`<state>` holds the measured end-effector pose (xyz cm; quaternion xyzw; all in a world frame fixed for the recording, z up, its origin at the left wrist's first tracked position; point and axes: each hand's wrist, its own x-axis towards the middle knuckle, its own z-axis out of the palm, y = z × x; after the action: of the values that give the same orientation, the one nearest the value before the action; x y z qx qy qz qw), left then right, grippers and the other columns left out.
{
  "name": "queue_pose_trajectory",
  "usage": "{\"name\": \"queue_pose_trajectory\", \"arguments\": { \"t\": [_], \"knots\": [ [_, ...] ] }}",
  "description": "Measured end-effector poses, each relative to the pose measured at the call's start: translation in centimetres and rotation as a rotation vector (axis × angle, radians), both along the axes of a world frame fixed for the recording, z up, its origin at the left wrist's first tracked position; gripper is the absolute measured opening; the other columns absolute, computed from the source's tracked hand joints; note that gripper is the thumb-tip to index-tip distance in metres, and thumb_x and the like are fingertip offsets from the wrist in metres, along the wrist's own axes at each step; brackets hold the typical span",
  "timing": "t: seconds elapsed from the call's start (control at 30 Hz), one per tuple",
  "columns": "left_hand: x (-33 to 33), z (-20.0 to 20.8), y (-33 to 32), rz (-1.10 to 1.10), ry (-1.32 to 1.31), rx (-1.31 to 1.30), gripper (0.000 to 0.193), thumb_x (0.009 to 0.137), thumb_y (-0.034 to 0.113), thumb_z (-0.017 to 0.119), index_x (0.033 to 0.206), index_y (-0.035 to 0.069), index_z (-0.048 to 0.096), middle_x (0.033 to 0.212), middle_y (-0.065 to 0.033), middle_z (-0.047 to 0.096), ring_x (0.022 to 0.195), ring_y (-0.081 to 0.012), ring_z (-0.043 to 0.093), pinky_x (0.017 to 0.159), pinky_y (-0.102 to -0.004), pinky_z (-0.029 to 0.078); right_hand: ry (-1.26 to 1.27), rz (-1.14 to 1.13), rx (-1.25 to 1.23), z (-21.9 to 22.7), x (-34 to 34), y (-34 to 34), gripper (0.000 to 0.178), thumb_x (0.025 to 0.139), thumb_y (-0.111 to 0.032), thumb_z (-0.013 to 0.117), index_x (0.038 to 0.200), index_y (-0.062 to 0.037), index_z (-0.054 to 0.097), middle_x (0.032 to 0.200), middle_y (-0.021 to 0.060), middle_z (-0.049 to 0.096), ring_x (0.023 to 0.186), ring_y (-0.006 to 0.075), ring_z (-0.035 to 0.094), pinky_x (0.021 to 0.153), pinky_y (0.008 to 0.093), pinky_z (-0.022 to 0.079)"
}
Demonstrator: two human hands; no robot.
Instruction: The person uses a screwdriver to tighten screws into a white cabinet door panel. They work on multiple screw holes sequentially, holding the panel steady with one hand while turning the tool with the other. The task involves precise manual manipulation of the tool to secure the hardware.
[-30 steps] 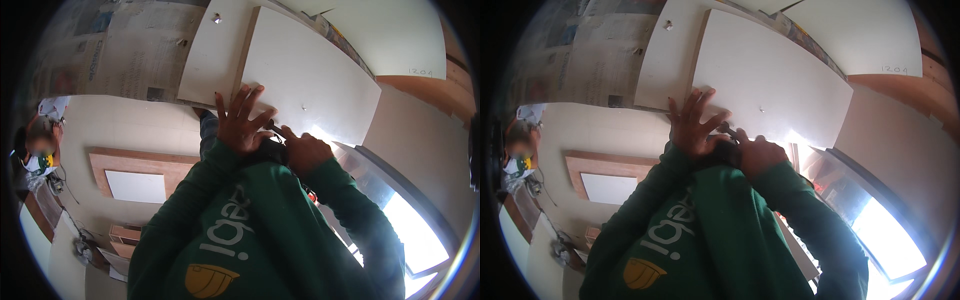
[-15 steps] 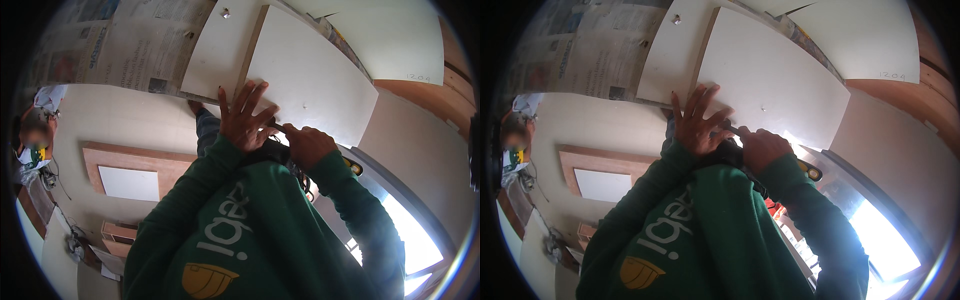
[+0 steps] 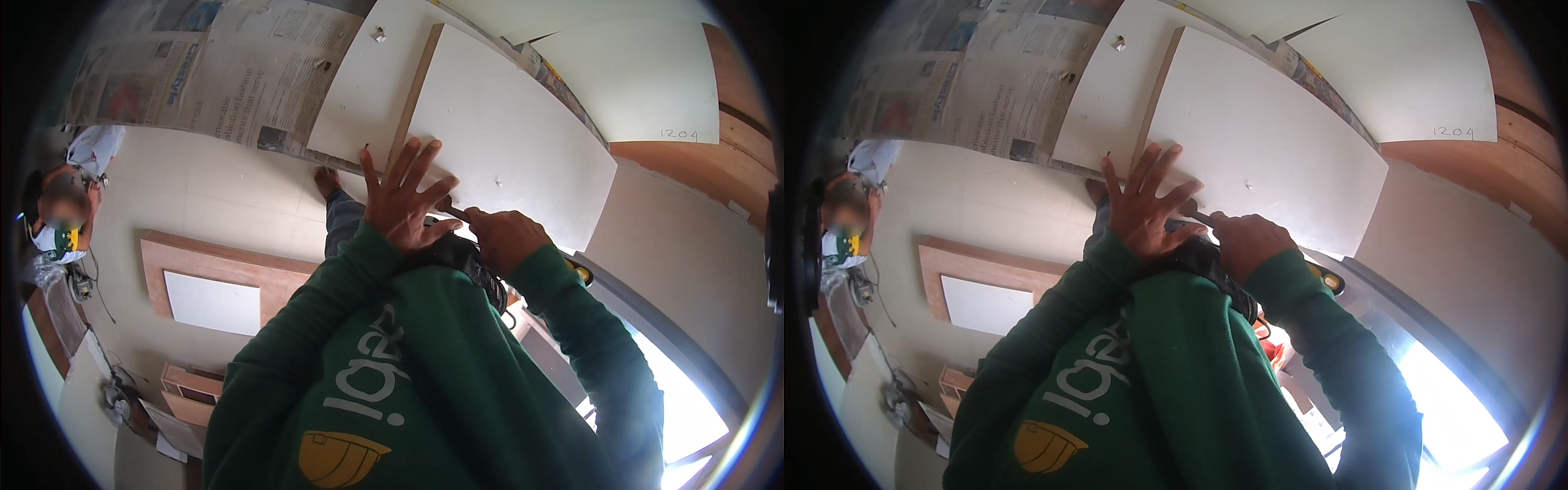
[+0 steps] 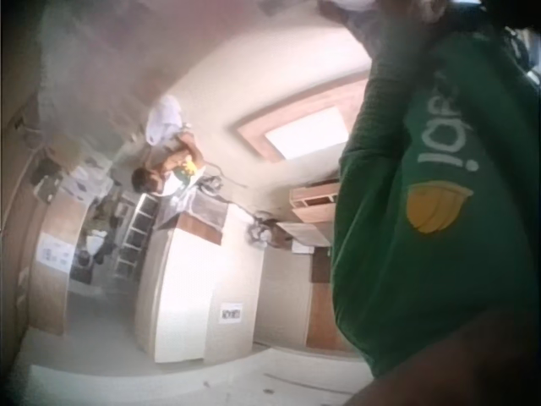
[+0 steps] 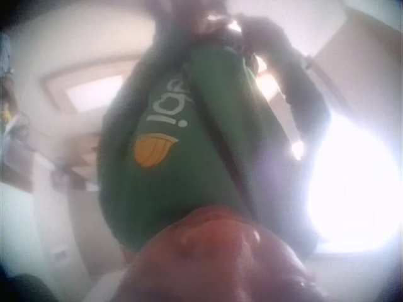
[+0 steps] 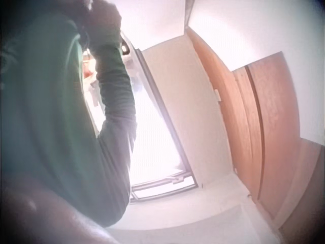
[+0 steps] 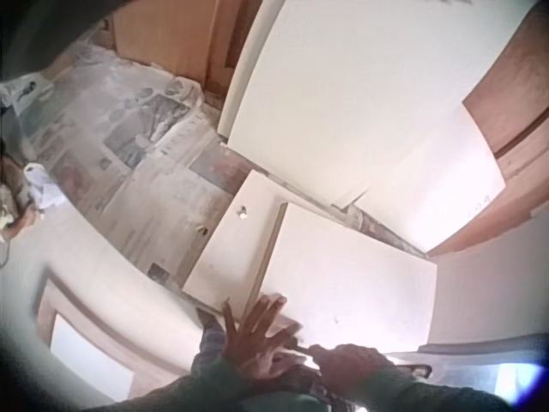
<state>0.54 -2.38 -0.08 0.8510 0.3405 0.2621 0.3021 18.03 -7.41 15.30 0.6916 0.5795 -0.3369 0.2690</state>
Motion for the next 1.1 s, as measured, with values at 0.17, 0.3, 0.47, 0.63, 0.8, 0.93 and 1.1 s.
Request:
{"name": "queue_pose_trajectory", "arguments": {
  "t": [0.17,0.3,0.47,0.63,0.8,0.93,1.1],
  "knots": [
    [0.1,-0.8,-0.5,0.033,0.020,0.054,0.057,0.090,0.073,0.067,0.129,0.031,0.073,0.172,-0.0078,0.041,0.163,-0.0320,0.030,0.116,-0.0895,0.008,0.015,0.032,-0.027,0.0,0.1,0.6,0.034,0.095,-0.008,0.061,0.128,-0.0159,0.066,0.105,0.0094,0.081,0.095,0.0379,0.078,0.082,0.0543,0.062],
    [0.5,-1.1,-0.6,0.044,0.003,0.102,0.052,0.091,0.070,0.069,0.126,0.032,0.072,0.170,-0.0080,0.044,0.163,-0.0319,0.031,0.118,-0.0877,0.010,-0.011,0.089,-0.050,-0.5,0.4,1.2,0.032,0.097,-0.012,0.063,0.129,-0.0145,0.066,0.107,0.0085,0.081,0.093,0.0367,0.079,0.081,0.0534,0.063],
    [0.7,-1.6,-0.9,0.051,-0.016,0.143,0.049,0.088,0.064,0.077,0.124,0.031,0.071,0.169,-0.0095,0.045,0.163,-0.0334,0.031,0.119,-0.0867,0.010,-0.189,0.231,0.025,0.5,-0.7,1.4,0.023,0.102,-0.019,0.061,0.123,-0.0145,0.068,0.096,0.0126,0.078,0.089,0.0350,0.079,0.078,0.0507,0.063],
    [0.4,-0.1,-0.8,0.040,0.060,0.125,0.057,0.089,0.062,0.077,0.133,0.026,0.069,0.171,-0.0094,0.042,0.163,-0.0338,0.031,0.117,-0.0884,0.011,-0.092,0.285,0.072,0.2,1.3,1.2,0.020,0.102,-0.019,0.057,0.116,-0.0142,0.071,0.093,0.0134,0.077,0.089,0.0348,0.078,0.080,0.0495,0.063],
    [1.4,0.6,-2.0,0.155,0.068,0.082,0.082,0.089,0.069,0.074,0.148,0.013,0.062,0.170,-0.0062,0.042,0.163,-0.0312,0.031,0.116,-0.0896,0.012,0.006,0.304,0.131,0.2,2.4,0.7,0.018,0.101,-0.018,0.059,0.111,-0.0148,0.073,0.091,0.0113,0.077,0.091,0.0334,0.077,0.081,0.0503,0.062],
    [1.7,-0.3,-2.8,0.212,0.106,0.162,0.087,0.087,0.073,0.073,0.149,0.013,0.061,0.169,-0.0042,0.044,0.161,-0.0301,0.033,0.115,-0.0900,0.014,0.036,0.430,0.217,-0.9,3.3,1.2,0.017,0.100,-0.016,0.060,0.108,-0.0145,0.075,0.090,0.0106,0.078,0.092,0.0329,0.077,0.082,0.0501,0.061],
    [2.2,-1.0,-3.2,0.245,0.125,0.187,0.066,0.095,0.058,0.074,0.146,0.017,0.064,0.167,-0.0008,0.048,0.158,-0.0286,0.038,0.116,-0.0888,0.019,-0.068,0.624,0.249,-0.9,2.8,2.7,0.019,0.099,-0.014,0.061,0.110,-0.0126,0.076,0.088,0.0122,0.078,0.087,0.0355,0.079,0.079,0.0503,0.063]
  ]
}}
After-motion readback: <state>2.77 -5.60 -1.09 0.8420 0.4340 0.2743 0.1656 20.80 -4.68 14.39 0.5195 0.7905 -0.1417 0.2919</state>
